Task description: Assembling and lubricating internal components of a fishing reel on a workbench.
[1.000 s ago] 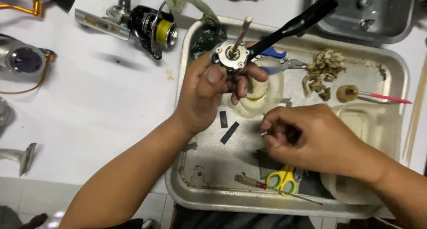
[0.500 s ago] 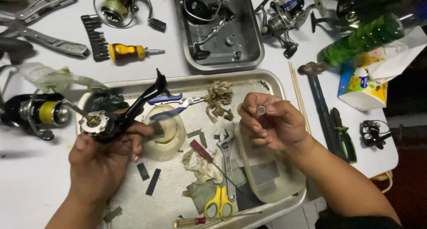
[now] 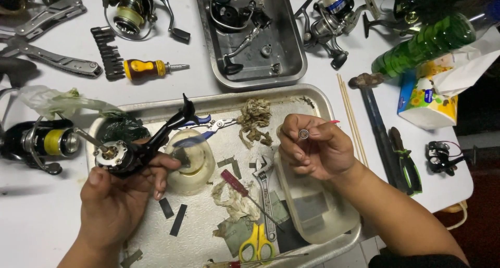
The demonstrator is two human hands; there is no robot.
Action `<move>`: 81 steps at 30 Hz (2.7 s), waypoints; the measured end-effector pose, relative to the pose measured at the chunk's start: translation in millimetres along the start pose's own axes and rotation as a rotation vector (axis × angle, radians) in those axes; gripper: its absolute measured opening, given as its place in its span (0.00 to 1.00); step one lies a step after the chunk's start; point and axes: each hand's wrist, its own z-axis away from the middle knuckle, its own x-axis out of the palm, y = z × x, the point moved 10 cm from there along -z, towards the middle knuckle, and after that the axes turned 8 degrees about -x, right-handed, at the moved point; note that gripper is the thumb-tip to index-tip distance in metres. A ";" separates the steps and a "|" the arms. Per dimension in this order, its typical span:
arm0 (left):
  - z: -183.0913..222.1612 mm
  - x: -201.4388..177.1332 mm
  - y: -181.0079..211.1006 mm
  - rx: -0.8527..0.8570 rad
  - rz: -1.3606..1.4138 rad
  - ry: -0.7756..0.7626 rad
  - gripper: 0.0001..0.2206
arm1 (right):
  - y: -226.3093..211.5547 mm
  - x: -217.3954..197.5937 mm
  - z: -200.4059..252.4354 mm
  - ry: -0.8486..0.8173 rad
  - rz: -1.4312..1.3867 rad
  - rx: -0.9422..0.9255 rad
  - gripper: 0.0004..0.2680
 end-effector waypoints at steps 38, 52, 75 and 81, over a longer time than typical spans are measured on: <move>-5.6 21.1 3.6 -0.036 -0.211 0.051 0.31 | -22.5 -16.2 34.3 0.300 0.294 -0.190 0.06; -6.1 23.3 3.5 -0.035 -0.221 0.050 0.31 | -32.0 15.7 59.8 0.210 0.897 -0.365 0.08; -6.6 17.5 2.5 -0.024 -0.227 0.020 0.29 | -40.4 58.3 63.1 0.220 1.509 -0.598 0.06; -6.3 20.6 3.1 -0.025 -0.212 0.000 0.28 | -40.4 66.7 65.5 0.179 1.554 -0.676 0.07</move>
